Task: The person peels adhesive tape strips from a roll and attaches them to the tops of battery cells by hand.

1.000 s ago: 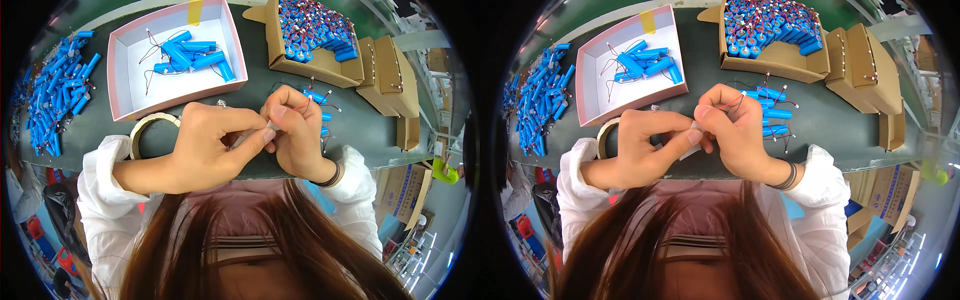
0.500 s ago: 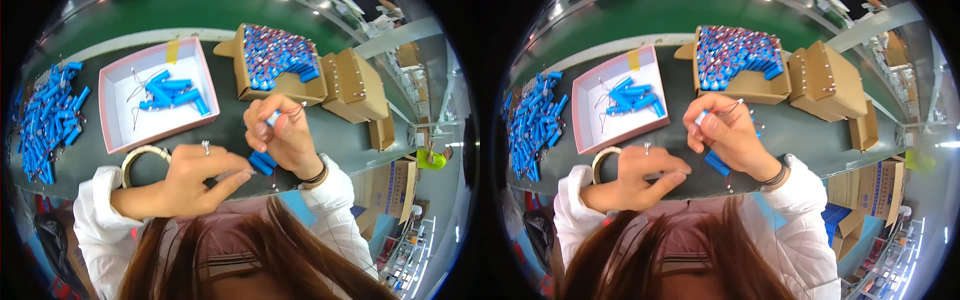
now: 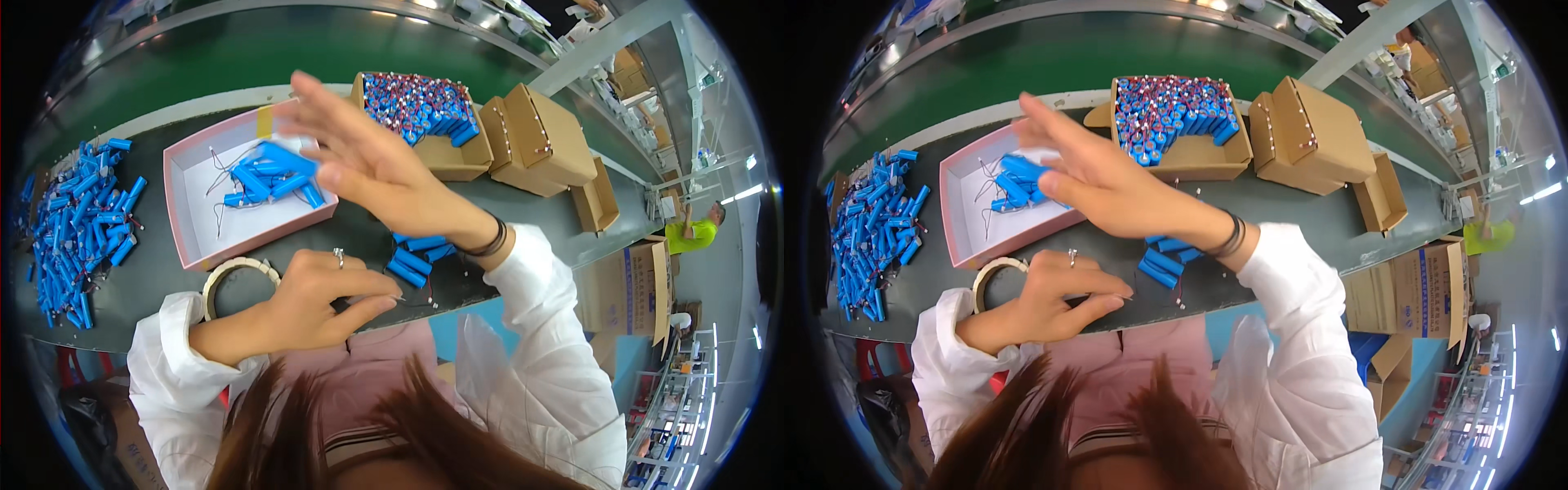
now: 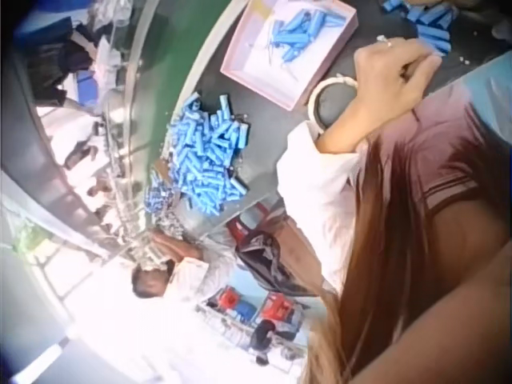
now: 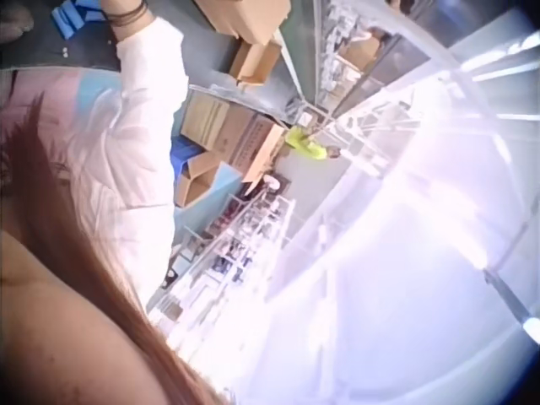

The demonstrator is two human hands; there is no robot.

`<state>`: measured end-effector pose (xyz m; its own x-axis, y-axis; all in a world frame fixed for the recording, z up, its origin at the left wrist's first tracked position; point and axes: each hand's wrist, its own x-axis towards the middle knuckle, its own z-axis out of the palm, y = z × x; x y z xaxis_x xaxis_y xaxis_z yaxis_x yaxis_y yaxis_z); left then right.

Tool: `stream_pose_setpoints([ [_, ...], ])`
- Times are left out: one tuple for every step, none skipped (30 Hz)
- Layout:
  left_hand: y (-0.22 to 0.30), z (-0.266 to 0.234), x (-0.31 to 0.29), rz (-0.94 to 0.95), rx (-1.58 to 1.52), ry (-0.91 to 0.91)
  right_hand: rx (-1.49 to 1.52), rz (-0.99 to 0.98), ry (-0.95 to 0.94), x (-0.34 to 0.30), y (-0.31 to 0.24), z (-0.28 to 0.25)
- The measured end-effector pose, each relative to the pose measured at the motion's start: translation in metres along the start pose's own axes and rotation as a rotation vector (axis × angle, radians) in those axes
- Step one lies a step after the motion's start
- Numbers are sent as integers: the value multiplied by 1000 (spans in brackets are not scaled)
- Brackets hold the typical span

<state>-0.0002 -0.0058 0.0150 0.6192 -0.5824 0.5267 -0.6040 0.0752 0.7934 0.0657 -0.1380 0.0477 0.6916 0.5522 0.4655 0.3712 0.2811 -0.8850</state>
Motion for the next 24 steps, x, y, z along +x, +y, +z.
stream_pose_setpoints([
  [0, 0, 1, -23, -34, -19, 4, 4, 12, 1, -1, -2],
  [0, 1, 2, -45, -69, -38, -144, -55, 94, 2, -2, -3],
  [3, -3, 3, -33, -69, -44, -284, -117, 161, 5, -1, -4],
  [2, -3, 1, -39, -74, -40, -280, -109, 159, 2, -3, -11],
  [0, -3, -1, -72, -93, -4, -310, -10, 119, -5, -9, -22],
  [1, -1, 3, -89, -115, 21, -355, 83, 87, -13, -22, -34],
  [3, -4, 4, -118, -87, 9, -401, 338, 171, -19, -35, -32],
  [4, -7, 3, -107, -93, 6, -413, 338, 175, -24, -34, -32],
  [7, -8, 5, -132, -67, -11, -677, 295, 18, -33, -37, -37],
  [5, -10, 9, -136, -41, -36, -959, 254, -134, -42, -41, -46],
  [5, -11, 7, -129, -30, -41, -1029, 221, -179, -53, -34, -47],
  [9, -11, 9, -122, 19, -39, -1119, 185, -215, -60, -27, -45],
  [10, -10, 12, -117, 59, -44, -1206, 160, -209, -67, -27, -43],
  [11, -8, 9, -141, 60, -18, -1268, 121, -223, -69, -18, -37],
  [10, -3, 8, -84, 53, 56, -1348, 94, -219, -71, -5, -32],
  [9, -3, 4, -130, 70, 38, -1475, 77, -258, -72, 6, -29],
  [8, -4, -1, -148, 85, 32, -1459, 57, -269, -70, 11, -28],
  [9, 1, -1, -140, 39, 73, -1484, 82, -325, -67, 10, -27],
  [7, 4, -2, -152, 23, 78, -1508, 120, -317, -67, 9, -24],
  [4, 6, -2, -166, 9, 85, -1534, 134, -363, -66, 6, -25],
  [3, 6, -2, -129, 32, 85, -1527, 113, -377, -64, 6, -25],
  [2, 7, -2, -120, 39, 71, -1518, 90, -392, -62, 6, -26],
  [2, 8, -2, -158, 16, 90, -1525, 87, -376, -62, 5, -28],
  [0, 9, -4, -199, -9, 113, -1453, 13, -307, -61, 3, -30],
])
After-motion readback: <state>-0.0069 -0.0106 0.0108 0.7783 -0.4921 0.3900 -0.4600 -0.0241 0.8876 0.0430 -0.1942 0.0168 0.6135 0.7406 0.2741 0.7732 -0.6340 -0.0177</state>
